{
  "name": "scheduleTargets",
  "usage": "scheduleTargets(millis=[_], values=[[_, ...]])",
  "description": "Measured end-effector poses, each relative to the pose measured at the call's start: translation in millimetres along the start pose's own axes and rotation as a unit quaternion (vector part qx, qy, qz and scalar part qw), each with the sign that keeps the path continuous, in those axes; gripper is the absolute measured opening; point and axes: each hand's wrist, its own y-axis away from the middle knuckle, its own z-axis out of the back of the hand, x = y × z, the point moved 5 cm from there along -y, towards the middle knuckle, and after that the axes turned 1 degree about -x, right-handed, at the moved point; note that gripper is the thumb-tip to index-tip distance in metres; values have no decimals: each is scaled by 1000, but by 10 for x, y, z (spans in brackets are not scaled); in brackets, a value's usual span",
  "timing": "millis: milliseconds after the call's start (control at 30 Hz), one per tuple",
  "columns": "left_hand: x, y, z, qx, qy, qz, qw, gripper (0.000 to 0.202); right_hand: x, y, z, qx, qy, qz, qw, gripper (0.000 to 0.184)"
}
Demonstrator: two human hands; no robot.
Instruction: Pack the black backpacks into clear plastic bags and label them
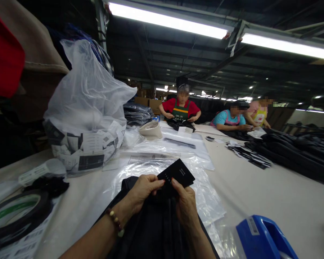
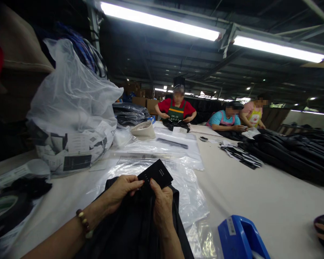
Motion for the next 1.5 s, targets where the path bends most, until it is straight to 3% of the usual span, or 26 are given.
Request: scheduleTargets(millis=[133,233,300,467,600,700,800,900,1067,1200,1333,1500], values=[[-84,-72,75,64,5,-16,998,37,151,-3,57,-28,-17,13,999,29],[-192,-156,102,129,-53,-25,990,36,273,-30,176,-42,0,18,999,39],[-261,-236,108,140,-88,-40,985,34,315,-45,247,-37,42,6,998,43],[-268,-421,62,88,-104,-85,987,23,191,-44,253,1,149,-80,986,37],[-97,-423,127,13,-141,-103,985,30,73,107,171,-61,108,-97,988,41],[46,-352,248,-26,-167,-100,980,32,-49,399,144,-113,64,-150,980,46],[139,-279,290,-14,-173,-102,980,32,-201,704,138,-135,33,-209,968,50],[166,-259,231,10,-152,-114,982,34,-326,826,138,-152,17,-226,962,55],[176,-345,100,41,-74,-98,992,33,-400,709,128,-156,52,-184,969,55],[202,-375,94,78,18,-54,995,40,-387,655,186,-141,152,-126,970,52],[220,-354,124,101,82,-36,991,38,-269,655,275,-122,257,-41,958,47],[229,-362,97,121,93,-42,987,29,-1,595,385,-132,256,8,958,42]])
